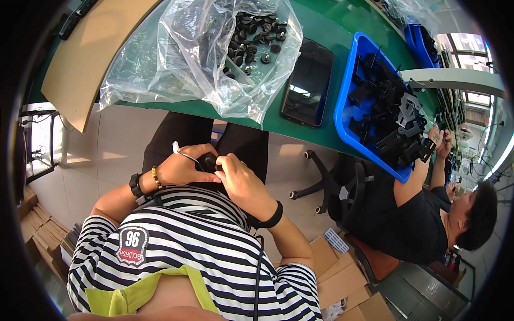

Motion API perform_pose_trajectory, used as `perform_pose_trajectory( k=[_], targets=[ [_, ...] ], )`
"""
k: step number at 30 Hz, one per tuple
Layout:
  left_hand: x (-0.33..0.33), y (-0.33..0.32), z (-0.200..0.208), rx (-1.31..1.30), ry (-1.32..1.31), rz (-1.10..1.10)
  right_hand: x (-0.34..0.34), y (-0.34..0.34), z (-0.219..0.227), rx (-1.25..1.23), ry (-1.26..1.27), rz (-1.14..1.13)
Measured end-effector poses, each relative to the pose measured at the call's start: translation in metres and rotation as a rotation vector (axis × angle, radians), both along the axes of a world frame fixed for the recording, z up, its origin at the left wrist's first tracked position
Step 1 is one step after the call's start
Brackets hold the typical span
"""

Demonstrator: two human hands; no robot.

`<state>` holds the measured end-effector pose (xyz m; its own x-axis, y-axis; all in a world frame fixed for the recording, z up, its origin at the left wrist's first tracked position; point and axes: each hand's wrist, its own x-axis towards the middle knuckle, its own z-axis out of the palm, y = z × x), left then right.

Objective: The person picks up a black plastic housing and inserts two rubber plugs into holes on the component by hand. They repeat this process with a second housing before placing it on a wooden board.

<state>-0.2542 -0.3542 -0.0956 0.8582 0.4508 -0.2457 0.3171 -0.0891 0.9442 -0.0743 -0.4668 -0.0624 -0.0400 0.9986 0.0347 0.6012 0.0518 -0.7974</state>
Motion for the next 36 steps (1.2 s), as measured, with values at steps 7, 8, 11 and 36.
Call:
perform_pose_trajectory(
  k=[7, 8, 11, 36],
  targets=[
    [-0.001, -0.001, -0.002, 0.002, -0.026, -0.026, 0.003, -0.004, -0.007, -0.087, -0.296, 0.059],
    [0.0, -0.001, -0.001, -0.018, -0.026, -0.03, 0.003, -0.005, -0.007, -0.109, -0.398, 0.069],
    [-0.001, -0.001, -0.006, -0.034, -0.023, -0.032, -0.004, -0.003, -0.002, -0.096, -0.432, 0.029],
    [-0.001, 0.004, -0.003, -0.038, 0.037, -0.074, 0.002, 0.002, 0.002, 0.094, -0.11, 0.039]
  ],
)
